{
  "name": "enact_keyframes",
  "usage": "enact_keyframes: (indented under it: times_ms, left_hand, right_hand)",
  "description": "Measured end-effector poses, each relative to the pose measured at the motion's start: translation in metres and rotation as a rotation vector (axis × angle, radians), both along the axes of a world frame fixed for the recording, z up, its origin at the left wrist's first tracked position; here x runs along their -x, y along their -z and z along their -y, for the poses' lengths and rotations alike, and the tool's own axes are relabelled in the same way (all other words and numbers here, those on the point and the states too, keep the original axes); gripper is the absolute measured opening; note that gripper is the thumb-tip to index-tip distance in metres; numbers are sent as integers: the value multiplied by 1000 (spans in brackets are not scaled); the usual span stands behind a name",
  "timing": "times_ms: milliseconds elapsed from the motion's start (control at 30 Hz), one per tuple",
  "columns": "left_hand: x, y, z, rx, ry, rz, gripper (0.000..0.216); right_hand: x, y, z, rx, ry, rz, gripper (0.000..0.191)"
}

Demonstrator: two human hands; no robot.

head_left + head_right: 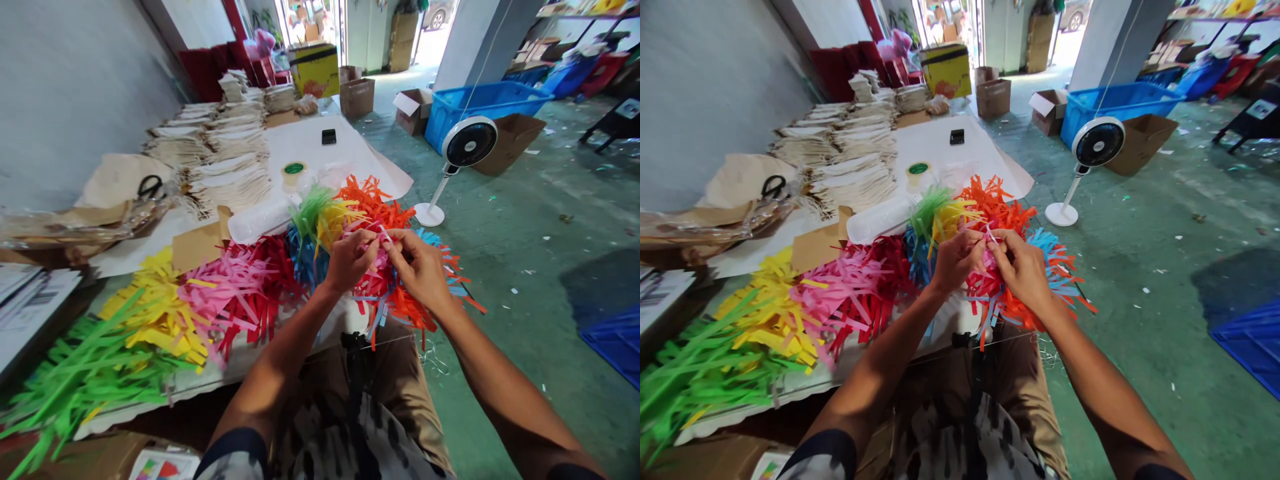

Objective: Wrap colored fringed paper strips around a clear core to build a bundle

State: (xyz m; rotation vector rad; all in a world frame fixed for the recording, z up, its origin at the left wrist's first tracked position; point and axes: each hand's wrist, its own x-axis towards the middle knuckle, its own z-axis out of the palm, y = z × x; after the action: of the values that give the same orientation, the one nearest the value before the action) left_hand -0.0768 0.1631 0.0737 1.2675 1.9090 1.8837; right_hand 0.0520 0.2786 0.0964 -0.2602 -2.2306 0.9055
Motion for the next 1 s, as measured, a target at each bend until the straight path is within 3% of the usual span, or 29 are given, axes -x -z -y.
enact_keyframes:
  times_ms: [200,433,500,667,1000]
  left_hand:
    - [-5,-7,3,34,-55,-68,16]
    - [-7,-1,2,15,-153,-100,13]
    - [-6,0,2,7,-69,-6,15]
    - [3,0,0,27,299,308,38]
    - [19,0,3,-34,327,547,49]
  right_hand:
    - [2,1,1,-23,31,1,25]
    - [6,6,1,12,99,19,26]
    - [7,7,0,17,128,16,26]
    - [8,7,-3,8,160,26,22]
    - [-5,7,-1,52,-20,-111,24]
